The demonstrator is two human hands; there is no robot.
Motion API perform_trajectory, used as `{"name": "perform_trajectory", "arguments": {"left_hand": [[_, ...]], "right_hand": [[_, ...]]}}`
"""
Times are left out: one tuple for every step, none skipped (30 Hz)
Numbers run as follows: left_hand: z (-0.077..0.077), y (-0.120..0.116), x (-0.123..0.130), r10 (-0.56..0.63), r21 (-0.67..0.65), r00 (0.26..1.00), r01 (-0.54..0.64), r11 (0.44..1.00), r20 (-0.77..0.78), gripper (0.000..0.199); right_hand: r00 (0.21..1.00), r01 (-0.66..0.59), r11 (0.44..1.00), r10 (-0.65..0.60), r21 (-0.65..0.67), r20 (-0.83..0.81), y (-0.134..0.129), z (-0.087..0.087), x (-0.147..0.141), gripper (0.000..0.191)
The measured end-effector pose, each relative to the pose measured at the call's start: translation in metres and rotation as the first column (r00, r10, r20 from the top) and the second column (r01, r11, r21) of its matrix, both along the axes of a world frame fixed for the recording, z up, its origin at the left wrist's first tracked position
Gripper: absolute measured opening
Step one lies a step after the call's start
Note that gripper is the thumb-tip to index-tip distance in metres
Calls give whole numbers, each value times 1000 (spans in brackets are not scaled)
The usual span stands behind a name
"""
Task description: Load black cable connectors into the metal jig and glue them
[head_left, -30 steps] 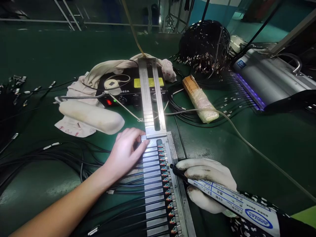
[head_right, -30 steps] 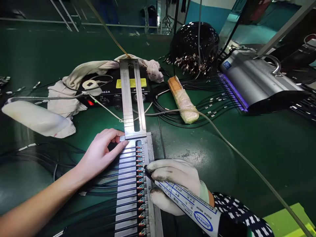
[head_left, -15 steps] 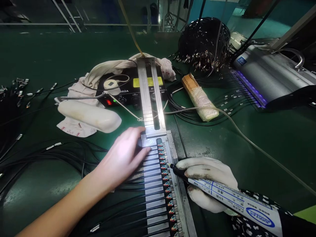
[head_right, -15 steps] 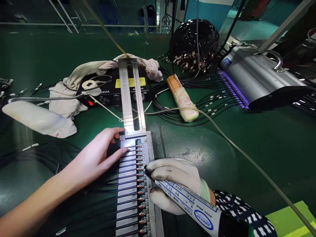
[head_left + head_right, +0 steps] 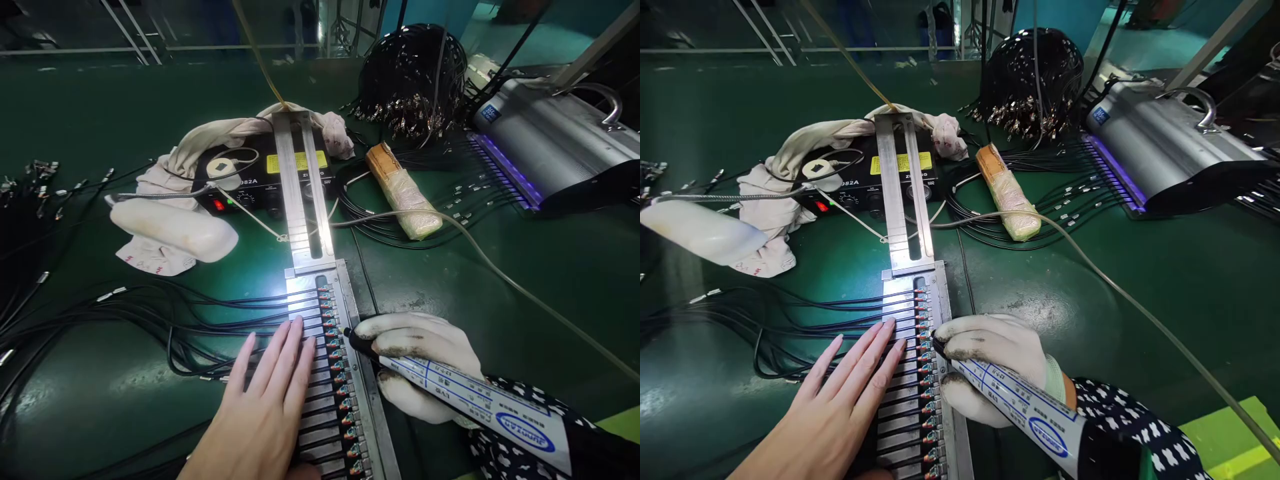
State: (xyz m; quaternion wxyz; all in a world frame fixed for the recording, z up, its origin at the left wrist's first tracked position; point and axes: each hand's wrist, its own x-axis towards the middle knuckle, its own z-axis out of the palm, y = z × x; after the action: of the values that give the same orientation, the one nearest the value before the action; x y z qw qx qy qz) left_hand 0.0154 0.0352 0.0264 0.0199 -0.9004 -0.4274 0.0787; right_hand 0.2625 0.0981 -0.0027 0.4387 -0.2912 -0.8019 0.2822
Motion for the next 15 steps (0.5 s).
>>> {"name": "perform_trajectory", "arguments": {"left_hand": [[-1, 0, 0, 25, -13, 999, -25, 1000, 20, 103], [-3, 1, 0, 54, -26, 998, -53, 998, 45, 101], [-4, 1, 0, 83, -44, 994, -80, 996, 68, 100], [-7, 2, 0, 108, -60, 990, -103, 993, 90, 100], [-9, 2, 0, 128, -72, 986, -120, 990, 112, 102], [-11, 2, 0, 133, -71, 981, -124, 990, 141, 104], [-14, 2, 0, 133, -68, 978, -123, 990, 163, 107], [-15, 2, -1, 131, -64, 976, -122, 990, 175, 108], [-16, 2, -1, 125, -56, 975, -117, 992, 184, 109], [-15, 2, -1, 122, -43, 975, -115, 992, 185, 107], [-14, 1, -1, 115, -31, 978, -112, 993, 173, 104], [-12, 0, -1, 104, -19, 983, -102, 995, 151, 99], [-10, -2, -1, 82, -4, 988, -82, 997, 130, 94], [-8, -4, -1, 54, 9, 992, -56, 998, 114, 91], [-6, -6, -1, 35, 11, 995, -36, 999, 95, 89]], "right_hand": [[1000, 0, 1000, 0, 1, 2, 0, 0, 0, 29], [1000, -1, 1000, 1, 1, 3, 0, 0, 0, 28], [1000, -2, 1000, 2, 3, 4, 1, 1, 0, 28], [1000, 0, 1000, 0, 5, 2, 0, 3, 0, 27], [1000, 1, 1000, -1, 5, 2, 0, 5, 1, 27], [1000, 5, 1000, -5, 8, 1, 0, 9, 1, 26], [1000, 8, 1000, -8, 15, -2, -1, 13, 1, 26], [1000, 13, 1000, -13, 22, -9, -2, 17, 1, 26], [1000, 24, 999, -23, 23, -19, -4, 20, 0, 25], [999, 36, 999, -36, 17, -29, -5, 23, 0, 24], [998, 48, 999, -48, 6, -33, -7, 24, 0, 24], [998, 61, 998, -61, -9, -32, -9, 23, -1, 23], [997, 67, 997, -67, -25, -23, -10, 21, -1, 23], [998, 66, 997, -66, -36, -9, -12, 17, -1, 24], [998, 60, 997, -59, -40, 5, -13, 14, -1, 25]]}}
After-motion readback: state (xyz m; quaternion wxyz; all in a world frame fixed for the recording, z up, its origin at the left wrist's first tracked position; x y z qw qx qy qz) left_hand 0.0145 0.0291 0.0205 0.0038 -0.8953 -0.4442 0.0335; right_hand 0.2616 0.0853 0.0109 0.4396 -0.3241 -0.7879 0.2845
